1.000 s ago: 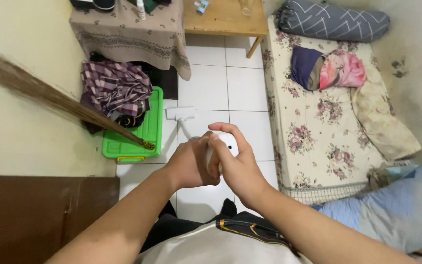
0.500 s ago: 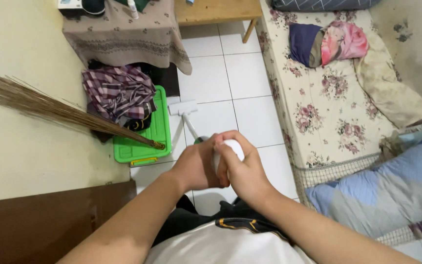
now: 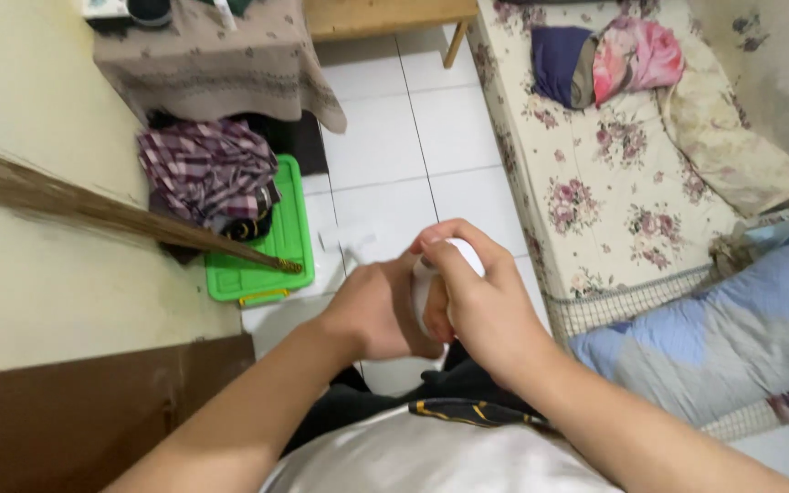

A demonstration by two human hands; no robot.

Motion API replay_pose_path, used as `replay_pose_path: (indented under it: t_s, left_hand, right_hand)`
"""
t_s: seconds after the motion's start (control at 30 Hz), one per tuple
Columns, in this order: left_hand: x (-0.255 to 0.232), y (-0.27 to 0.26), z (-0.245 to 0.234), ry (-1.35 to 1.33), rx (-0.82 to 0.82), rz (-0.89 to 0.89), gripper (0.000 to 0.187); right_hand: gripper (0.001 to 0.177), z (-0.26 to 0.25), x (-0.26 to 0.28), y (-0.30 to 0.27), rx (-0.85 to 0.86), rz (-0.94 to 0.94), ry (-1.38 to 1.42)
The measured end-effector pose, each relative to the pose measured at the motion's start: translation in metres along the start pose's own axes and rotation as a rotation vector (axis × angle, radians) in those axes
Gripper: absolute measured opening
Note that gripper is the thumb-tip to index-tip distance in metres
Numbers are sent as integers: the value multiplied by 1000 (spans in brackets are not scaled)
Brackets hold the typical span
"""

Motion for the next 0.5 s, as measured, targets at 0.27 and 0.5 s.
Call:
replay_pose_path:
  t_s: [0.27, 0.5]
  left_hand:
    - [-36, 38, 12, 70, 45, -6, 68]
    - [-94, 54, 33, -101, -17, 77, 67]
  right_hand:
    - [19, -51, 20, 2, -72, 47, -142]
    - [23, -100, 25, -26, 13, 32, -64]
Point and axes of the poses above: each hand's wrist, its own y-axis towards the middle knuckle, its own z-axis out of the palm, x = y × z, the point moved 9 cm from there along y, towards the middle knuckle, and after that the axes turned 13 degrees about z, right-handed, at the moved point
